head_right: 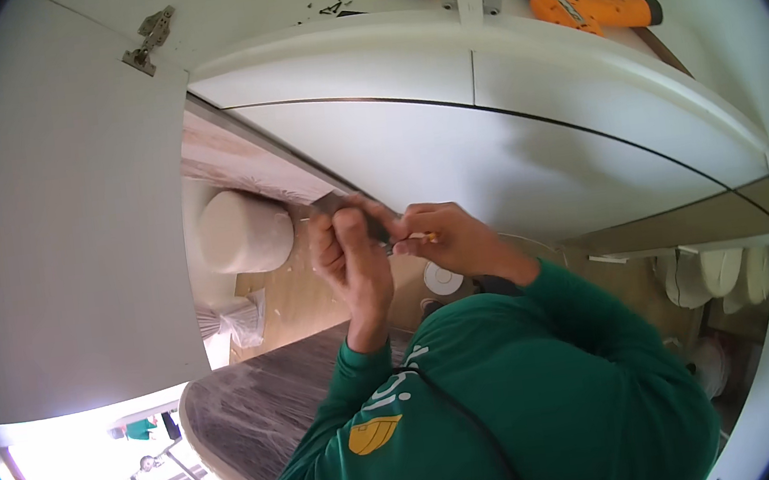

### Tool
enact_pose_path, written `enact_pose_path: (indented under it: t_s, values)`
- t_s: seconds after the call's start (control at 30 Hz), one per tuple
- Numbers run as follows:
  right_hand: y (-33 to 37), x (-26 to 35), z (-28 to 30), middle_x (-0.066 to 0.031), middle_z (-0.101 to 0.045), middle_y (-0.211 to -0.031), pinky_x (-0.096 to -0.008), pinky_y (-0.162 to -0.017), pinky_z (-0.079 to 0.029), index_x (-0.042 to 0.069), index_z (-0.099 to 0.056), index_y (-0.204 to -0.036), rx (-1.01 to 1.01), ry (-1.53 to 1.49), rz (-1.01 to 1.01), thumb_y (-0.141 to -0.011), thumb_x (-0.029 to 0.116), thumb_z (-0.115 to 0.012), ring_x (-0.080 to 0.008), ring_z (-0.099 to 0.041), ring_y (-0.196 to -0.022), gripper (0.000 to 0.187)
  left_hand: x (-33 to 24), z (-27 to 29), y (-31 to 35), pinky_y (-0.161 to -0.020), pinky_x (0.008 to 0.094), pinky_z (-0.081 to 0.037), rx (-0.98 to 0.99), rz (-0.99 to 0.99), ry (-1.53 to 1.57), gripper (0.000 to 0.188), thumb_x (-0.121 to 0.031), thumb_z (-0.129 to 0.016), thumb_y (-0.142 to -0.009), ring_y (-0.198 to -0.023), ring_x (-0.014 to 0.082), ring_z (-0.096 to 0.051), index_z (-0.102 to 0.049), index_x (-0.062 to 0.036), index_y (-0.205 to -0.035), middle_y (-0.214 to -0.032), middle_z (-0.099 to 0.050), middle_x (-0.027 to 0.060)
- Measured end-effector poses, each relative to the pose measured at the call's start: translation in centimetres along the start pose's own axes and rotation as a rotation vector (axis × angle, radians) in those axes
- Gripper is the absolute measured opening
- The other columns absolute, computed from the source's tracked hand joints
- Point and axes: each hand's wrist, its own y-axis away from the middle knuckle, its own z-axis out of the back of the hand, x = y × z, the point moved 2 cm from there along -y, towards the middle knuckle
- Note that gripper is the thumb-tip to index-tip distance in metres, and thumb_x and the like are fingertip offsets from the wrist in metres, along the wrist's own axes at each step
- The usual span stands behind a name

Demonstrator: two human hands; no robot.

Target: The person measures a cabinet door using a metal ruler and pencil, then positions a small hinge component and secures it with a screw.

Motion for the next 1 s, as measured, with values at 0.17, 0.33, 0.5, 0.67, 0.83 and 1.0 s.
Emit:
enact_pose_path:
  t_s: [0.17, 0.33, 0.5, 0.67, 0.83, 1.0]
  values:
    - [4.3, 0.6, 1.1, -0.0047, -0.058, -0.084, -0.0296, -0.061, -0.04, 0.002, -0.069, -0.098, -0.297, 0.126, -0.017, -0.093, 0.008, -0.077, -0.0124, -0.048, -0.069, 0.012, 1.0, -3.5, -0.4, -0.06, 0.0262, -0.049, 0.201, 0.135, 0.16, 0.024, -0.022, -0.055, -0.11, -0.066, 0.0122, -0.061, -0.057, 0.0017, -0.113, -0.083, -0.065, 0.0076]
    - [5.9, 1.9, 1.6, -0.0032, -0.059, -0.083, -0.0295, -0.058, -0.036, 0.001, -0.069, -0.099, -0.458, 0.088, 0.002, -0.094, 0.008, -0.076, -0.0104, -0.044, -0.067, 0.011, -0.1, -5.6, -0.7, -0.061, 0.026, -0.05, 0.265, 0.155, 0.422, 0.028, -0.023, -0.059, -0.108, -0.069, 0.0116, -0.062, -0.06, 0.003, -0.117, -0.092, -0.067, 0.0083]
    - [6.5, 5.5, 2.0, -0.0029, -0.059, -0.084, -0.0294, -0.057, -0.034, 0.0, -0.069, -0.102, -0.391, 0.25, 0.088, -0.094, 0.007, -0.075, -0.0096, -0.043, -0.066, 0.013, -1.9, -5.9, -0.9, -0.061, 0.0259, -0.051, 0.295, 0.116, 0.461, 0.028, -0.025, -0.058, -0.108, -0.069, 0.0116, -0.062, -0.061, 0.0023, -0.117, -0.091, -0.067, 0.0087]
    - [6.3, 6.8, 0.8, -0.0019, -0.059, -0.084, -0.0286, -0.057, -0.034, 0.002, -0.067, -0.101, -0.365, 0.26, 0.104, -0.092, 0.005, -0.075, -0.0088, -0.042, -0.065, 0.012, -3.0, -5.3, -0.4, -0.06, 0.0242, -0.051, 0.446, 0.139, 0.297, 0.027, -0.023, -0.06, -0.108, -0.068, 0.009, -0.062, -0.063, 0.0019, -0.116, -0.09, -0.067, 0.0074]
    - [6.2, 6.1, -0.3, -0.001, -0.059, -0.084, -0.0283, -0.057, -0.034, 0.001, -0.067, -0.096, -0.44, 0.114, 0.19, -0.092, 0.002, -0.074, -0.008, -0.042, -0.066, 0.008, -3.1, -4.6, 0.2, -0.056, 0.0226, -0.048, 0.532, 0.163, 0.162, 0.026, -0.025, -0.061, -0.107, -0.067, 0.0077, -0.062, -0.065, -0.0006, -0.115, -0.089, -0.068, 0.0049]
    - [6.4, 5.3, -0.7, -0.0005, -0.058, -0.084, -0.028, -0.059, -0.034, -0.001, -0.064, -0.088, -0.411, 0.094, 0.196, -0.093, -0.002, -0.071, -0.0083, -0.043, -0.068, 0.009, -2.6, -3.6, 1.0, -0.058, 0.022, -0.048, 0.562, 0.183, 0.177, 0.024, -0.024, -0.062, -0.107, -0.068, 0.006, -0.061, -0.066, -0.0011, -0.115, -0.088, -0.068, 0.004]
